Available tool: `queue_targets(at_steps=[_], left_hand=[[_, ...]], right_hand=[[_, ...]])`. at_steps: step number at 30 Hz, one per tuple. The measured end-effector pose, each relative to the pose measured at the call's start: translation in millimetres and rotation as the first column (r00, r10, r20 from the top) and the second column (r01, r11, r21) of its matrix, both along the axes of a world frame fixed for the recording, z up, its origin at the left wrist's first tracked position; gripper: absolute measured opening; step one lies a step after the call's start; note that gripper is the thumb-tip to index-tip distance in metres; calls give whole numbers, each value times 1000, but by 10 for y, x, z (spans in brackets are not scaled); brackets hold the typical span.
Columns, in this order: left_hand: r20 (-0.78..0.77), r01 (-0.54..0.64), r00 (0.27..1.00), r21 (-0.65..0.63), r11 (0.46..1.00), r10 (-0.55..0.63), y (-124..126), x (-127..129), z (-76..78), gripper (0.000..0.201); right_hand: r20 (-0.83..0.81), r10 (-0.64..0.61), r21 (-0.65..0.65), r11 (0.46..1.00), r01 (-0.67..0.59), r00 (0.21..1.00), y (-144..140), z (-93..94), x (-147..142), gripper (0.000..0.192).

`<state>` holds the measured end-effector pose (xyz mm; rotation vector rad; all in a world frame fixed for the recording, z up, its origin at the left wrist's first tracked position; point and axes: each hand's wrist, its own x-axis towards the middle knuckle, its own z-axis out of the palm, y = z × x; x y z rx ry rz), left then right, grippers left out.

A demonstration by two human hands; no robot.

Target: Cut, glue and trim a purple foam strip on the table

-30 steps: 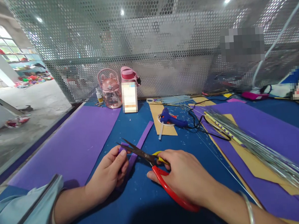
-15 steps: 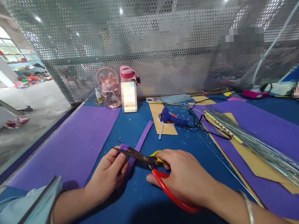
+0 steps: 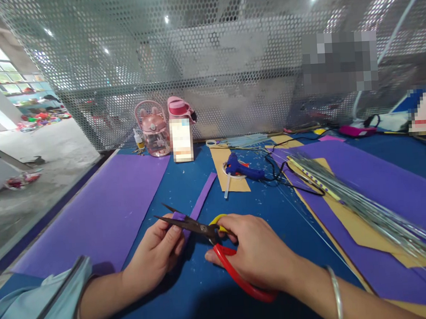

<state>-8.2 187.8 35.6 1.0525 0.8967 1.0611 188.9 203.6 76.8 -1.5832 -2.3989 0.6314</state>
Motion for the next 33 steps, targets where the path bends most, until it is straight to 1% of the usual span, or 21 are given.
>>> queue_targets(at_steps=[4, 10, 15, 21, 29, 33], left_hand=[[-34, 8, 999, 30, 1000, -7, -16, -10, -3, 32], [-36, 10, 999, 52, 999, -8, -27, -10, 20, 32], [-63, 8, 998, 58, 998, -4, -28, 2, 73, 34], [-60, 1, 998, 54, 999, 2, -40, -3, 74, 37], [-62, 6, 998, 72, 997, -2, -38, -6, 60, 34], [-73, 11, 997, 51, 999, -7, -37, -16, 63, 33]], right_hand=[[-27, 39, -14, 999, -40, 999, 8, -24, 16, 24], [-66, 66, -27, 997, -68, 996, 13, -86, 37, 17], [-121, 72, -33, 997, -76, 990, 33, -113, 14, 17], [-230, 95, -66, 991, -113, 969, 35, -103, 2, 19], [-200, 79, -106, 989, -102, 977, 55, -137, 14, 20], [-200, 72, -106, 990, -95, 977, 46, -132, 26, 20]])
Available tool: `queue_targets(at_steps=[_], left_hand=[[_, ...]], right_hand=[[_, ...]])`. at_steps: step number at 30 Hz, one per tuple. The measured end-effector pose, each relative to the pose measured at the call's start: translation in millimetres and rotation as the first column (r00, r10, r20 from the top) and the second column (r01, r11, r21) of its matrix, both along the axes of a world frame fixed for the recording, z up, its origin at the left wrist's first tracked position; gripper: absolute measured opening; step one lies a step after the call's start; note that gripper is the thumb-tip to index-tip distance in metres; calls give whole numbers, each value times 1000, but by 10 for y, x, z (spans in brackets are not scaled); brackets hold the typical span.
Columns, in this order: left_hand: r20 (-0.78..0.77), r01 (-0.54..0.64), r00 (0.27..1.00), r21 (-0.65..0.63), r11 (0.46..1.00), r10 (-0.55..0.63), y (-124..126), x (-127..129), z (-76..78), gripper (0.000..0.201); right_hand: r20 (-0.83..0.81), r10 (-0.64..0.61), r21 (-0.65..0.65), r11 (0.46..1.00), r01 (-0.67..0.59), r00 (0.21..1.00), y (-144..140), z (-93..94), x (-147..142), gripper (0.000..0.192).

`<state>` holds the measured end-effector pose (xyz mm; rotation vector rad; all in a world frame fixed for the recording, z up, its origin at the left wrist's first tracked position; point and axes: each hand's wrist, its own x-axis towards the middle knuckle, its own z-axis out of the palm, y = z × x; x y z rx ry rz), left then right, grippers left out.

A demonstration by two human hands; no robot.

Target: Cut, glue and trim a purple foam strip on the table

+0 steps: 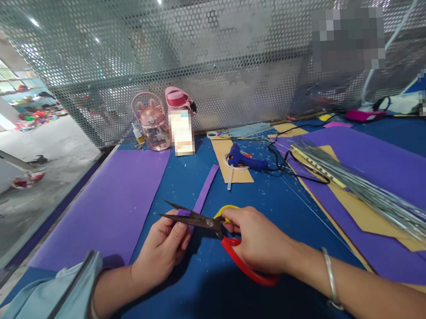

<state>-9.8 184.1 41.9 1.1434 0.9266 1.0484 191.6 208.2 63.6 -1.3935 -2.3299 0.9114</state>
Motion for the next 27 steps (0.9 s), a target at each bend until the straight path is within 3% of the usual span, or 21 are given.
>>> queue_targets(at_steps=[27], left_hand=[[-10, -1, 1000, -26, 1000, 0, -10, -5, -8, 38]], right_hand=[[43, -24, 7, 1000, 24, 999, 33, -38, 21, 19]])
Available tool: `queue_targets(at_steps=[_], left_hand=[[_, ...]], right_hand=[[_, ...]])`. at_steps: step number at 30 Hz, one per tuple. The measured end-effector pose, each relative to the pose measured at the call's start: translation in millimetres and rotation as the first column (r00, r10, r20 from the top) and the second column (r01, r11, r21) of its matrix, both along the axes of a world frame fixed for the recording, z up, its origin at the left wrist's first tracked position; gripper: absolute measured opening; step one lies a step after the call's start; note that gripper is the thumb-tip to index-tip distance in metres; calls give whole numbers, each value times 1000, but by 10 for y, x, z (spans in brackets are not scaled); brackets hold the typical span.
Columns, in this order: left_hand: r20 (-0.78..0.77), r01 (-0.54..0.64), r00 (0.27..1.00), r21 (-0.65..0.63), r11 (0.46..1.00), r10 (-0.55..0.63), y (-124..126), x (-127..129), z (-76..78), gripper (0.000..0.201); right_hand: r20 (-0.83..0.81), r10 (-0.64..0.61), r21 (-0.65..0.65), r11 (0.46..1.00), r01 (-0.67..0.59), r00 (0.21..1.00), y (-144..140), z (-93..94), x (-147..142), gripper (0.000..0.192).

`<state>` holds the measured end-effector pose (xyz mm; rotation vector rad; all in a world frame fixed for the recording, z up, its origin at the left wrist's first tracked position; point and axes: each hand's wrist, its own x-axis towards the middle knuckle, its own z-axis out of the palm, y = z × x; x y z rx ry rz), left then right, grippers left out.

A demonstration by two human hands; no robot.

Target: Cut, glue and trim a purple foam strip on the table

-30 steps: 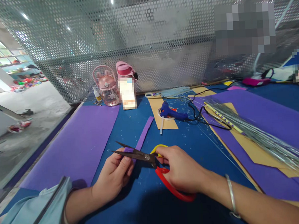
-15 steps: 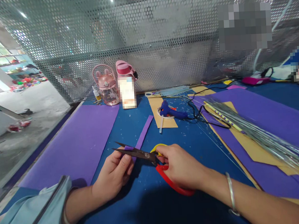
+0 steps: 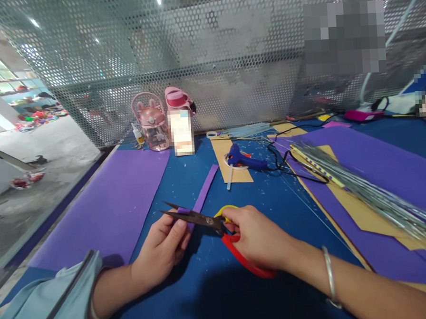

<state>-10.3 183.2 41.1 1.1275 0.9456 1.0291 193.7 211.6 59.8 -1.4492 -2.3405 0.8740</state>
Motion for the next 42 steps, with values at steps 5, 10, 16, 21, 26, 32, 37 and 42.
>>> queue_targets(at_steps=[5, 10, 16, 21, 26, 32, 37, 42], left_hand=[[2, 49, 999, -86, 995, -49, 20, 4, 33, 45], [-2, 13, 1000, -87, 996, -13, 26, 12, 22, 37], [-49, 18, 999, -54, 998, -21, 29, 8, 7, 38], [-39, 37, 999, -7, 999, -38, 24, 5, 8, 39], [24, -20, 1000, -17, 1000, 21, 16, 20, 30, 38], [57, -72, 996, -37, 997, 74, 41, 28, 5, 33], [18, -90, 996, 20, 996, 90, 49, 19, -44, 30], [-6, -66, 998, 80, 995, 66, 53, 17, -73, 29]], right_hand=[[107, -14, 85, 996, 5, 994, 7, 37, -18, 17], [159, -2, 59, 998, -7, 987, -7, 153, -38, 25], [165, 13, -14, 1000, -11, 986, -33, 218, -27, 36], [145, 29, -22, 999, -26, 989, -43, 214, -30, 40], [179, 26, -21, 1000, -23, 984, -38, 243, -19, 43], [180, 37, -31, 999, -32, 983, -51, 262, -32, 40], [133, 53, -23, 998, -51, 990, -59, 211, -31, 39], [91, 69, -9, 998, -69, 993, -43, 175, -21, 38]])
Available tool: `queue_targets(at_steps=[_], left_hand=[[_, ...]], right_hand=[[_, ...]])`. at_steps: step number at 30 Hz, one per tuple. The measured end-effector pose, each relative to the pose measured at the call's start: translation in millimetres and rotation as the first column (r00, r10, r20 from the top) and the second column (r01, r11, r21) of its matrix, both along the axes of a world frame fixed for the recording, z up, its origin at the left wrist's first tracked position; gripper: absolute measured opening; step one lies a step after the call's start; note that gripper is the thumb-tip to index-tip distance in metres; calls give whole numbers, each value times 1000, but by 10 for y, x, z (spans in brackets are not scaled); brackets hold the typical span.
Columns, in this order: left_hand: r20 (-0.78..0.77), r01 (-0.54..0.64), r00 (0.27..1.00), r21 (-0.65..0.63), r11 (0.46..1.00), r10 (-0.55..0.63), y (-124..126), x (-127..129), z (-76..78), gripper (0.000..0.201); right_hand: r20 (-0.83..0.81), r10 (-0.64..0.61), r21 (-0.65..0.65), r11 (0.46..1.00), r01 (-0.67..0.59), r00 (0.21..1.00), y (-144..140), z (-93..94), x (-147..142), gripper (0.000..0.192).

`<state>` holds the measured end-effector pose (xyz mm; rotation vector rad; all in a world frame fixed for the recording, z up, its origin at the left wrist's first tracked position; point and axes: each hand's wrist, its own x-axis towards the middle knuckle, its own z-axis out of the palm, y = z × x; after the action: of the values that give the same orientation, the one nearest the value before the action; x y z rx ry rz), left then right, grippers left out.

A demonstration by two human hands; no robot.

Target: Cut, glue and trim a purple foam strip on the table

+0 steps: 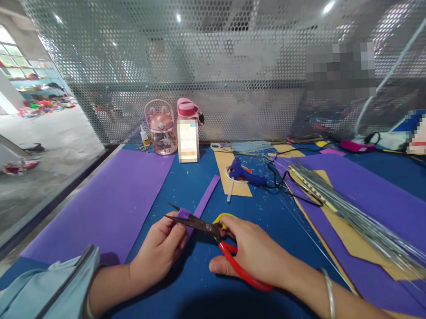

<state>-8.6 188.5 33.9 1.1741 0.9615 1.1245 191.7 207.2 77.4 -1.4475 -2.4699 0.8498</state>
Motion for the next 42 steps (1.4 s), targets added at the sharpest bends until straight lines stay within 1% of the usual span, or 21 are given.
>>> queue_targets(at_steps=[4, 9, 14, 17, 21, 28, 33, 36, 40, 42], left_hand=[[-27, 25, 999, 31, 999, -24, -8, -5, -10, 29], [66, 68, 995, 25, 997, -70, -35, -8, 0, 28], [124, 121, 985, -8, 993, -119, -27, -24, 19, 29], [141, 122, 983, -29, 992, -117, -19, -32, 23, 29], [127, 110, 986, -24, 994, -106, -31, -30, 10, 28], [27, 88, 996, 42, 995, -89, -34, -11, 9, 27], [-54, 133, 990, 66, 989, -130, -21, -12, -22, 30], [-61, 133, 990, 57, 990, -129, -19, -13, -37, 30], [-40, 134, 990, 43, 990, -132, -25, -7, -33, 32], [-27, 142, 990, 36, 989, -141, -28, -5, -31, 32]], right_hand=[[-43, 14, -7, 1000, -15, 999, 6, -24, 26, 40], [-94, 57, -91, 994, -66, 994, 10, -20, 61, 35], [-122, 59, -150, 986, -77, 991, 20, 49, 29, 34], [-120, 60, -192, 978, -82, 991, 26, 74, 34, 36], [-143, 59, -213, 973, -89, 988, 33, 50, 71, 37], [-177, 48, -173, 982, -79, 983, 31, -17, 60, 33], [-185, 25, -175, 983, -58, 983, 5, -8, 35, 34], [-176, 20, -122, 992, -42, 984, -11, 0, 6, 32], [-150, -24, -52, 999, 16, 988, -15, -38, -33, 20], [-160, -40, -38, 999, 34, 986, -15, -72, -41, 21]])
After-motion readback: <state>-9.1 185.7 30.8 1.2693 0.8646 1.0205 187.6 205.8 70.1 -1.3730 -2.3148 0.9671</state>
